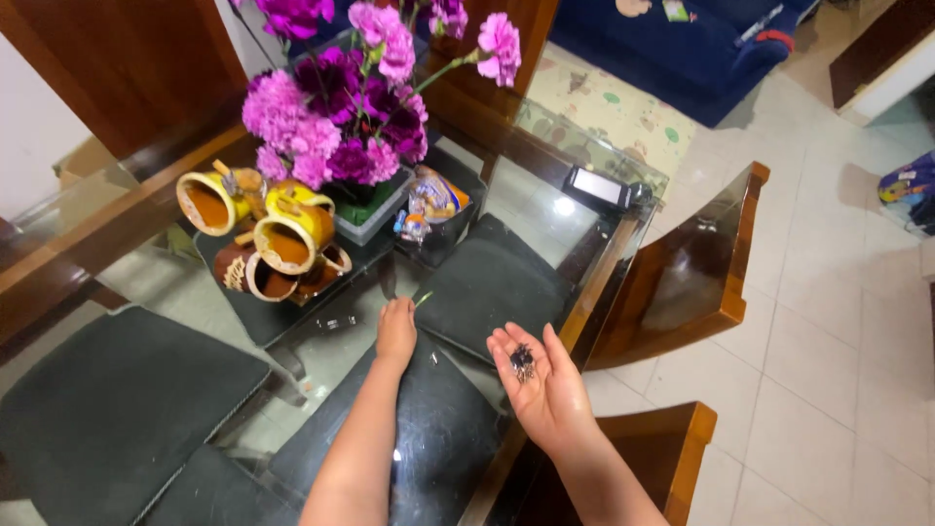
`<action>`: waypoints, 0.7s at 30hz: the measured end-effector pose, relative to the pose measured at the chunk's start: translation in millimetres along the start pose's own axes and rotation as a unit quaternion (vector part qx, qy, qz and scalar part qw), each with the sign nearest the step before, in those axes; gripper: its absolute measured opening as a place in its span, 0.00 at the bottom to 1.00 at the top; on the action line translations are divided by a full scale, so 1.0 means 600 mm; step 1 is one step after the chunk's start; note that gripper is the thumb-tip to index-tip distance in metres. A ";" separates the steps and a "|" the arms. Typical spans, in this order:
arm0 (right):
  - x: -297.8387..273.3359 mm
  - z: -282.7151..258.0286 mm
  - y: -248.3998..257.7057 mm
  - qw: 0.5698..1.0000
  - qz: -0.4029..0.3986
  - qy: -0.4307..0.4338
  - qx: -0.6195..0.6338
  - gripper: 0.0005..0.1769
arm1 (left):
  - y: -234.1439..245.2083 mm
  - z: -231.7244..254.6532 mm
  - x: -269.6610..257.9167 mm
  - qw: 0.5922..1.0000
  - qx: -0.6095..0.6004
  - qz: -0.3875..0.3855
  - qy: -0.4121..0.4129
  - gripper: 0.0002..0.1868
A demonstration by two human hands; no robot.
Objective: The user winds a black cable and places it in a container, then retrieves another object.
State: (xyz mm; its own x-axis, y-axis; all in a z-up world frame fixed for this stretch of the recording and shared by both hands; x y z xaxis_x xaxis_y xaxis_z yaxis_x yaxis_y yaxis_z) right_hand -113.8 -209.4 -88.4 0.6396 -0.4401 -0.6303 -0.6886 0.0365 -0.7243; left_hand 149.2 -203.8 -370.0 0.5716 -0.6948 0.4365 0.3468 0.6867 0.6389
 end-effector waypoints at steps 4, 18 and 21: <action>0.004 0.006 0.003 1.000 -0.010 0.012 -0.021 0.29 | 0.024 0.004 -0.040 1.000 0.000 0.003 -0.004 0.02; 0.013 0.037 0.003 0.997 -0.039 0.025 -0.054 0.26 | 0.313 0.421 -0.091 0.905 -0.422 0.021 -0.049 0.07; 0.011 0.040 0.002 0.994 -0.064 0.034 -0.084 0.22 | 0.317 0.440 -0.084 0.957 -0.267 0.023 -0.114 0.07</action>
State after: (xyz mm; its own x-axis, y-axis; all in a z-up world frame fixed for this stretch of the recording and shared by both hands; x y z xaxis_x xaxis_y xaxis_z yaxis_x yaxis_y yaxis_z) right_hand -102.3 -190.8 -100.5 0.7054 -0.4916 -0.5107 -0.6535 -0.1721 -0.7371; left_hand -10.1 -94.4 -103.0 0.4402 -0.6474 0.6222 0.6896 0.6875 0.2274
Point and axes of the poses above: each hand's wrist, its own x-axis towards the middle knuckle, its own y-axis out of the back of the hand, z = x × y, the point moved 1 cm from there along x, towards the middle knuckle, and after that the axes turned 11 degrees about -y, right-handed, at the moved point
